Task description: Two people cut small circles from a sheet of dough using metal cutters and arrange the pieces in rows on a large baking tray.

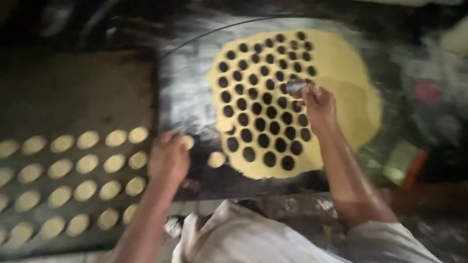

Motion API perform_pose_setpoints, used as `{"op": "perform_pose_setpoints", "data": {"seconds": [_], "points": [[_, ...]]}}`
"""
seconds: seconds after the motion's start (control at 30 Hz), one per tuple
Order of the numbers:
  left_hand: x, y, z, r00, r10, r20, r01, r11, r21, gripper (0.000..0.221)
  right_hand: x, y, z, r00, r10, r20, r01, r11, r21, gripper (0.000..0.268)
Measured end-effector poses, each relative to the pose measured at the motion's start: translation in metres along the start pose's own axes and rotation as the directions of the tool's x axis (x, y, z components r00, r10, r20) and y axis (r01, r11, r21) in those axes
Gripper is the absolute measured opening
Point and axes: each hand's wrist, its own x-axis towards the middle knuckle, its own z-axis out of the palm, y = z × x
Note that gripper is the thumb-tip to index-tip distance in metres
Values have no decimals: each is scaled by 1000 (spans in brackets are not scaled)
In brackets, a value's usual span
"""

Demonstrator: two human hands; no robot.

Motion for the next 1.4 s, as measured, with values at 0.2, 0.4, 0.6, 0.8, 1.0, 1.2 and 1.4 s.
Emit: {"op": "perform_pose_setpoints", "data": {"seconds": [0.2,0.4,0.6,0.8,1.0,1.2,1.4], "points": [[12,-6,2,999,-10,53,7,998,61,31,69,37,-66,962,-163,-220,75,930,-360,20],[20,-5,-5,988,-68,140,63,997,38,26,116,56,-37,788,-606,-105,213,429,-878,30],[17,-3,-14,995,-22,100,30,996,-78,22,173,55,-68,994,-34,105,109,468,-877,35],[-6,-4,-21,997,-45,59,63,932,-357,20,140,-29,-30,866,450,219,-410,889,-205,42],[-45,-49,-76,967,-218,133,243,629,-738,30,53,-148,138,851,-249,462,322,943,-84,38],[-88,-167,-162,876,-423,233,384,319,-866,28,-39,-264,348,678,27,735,-278,935,222,19],[-131,-277,-231,735,-650,195,579,451,-679,34,-115,-366,518,693,-332,640,44,906,421,15]]}}
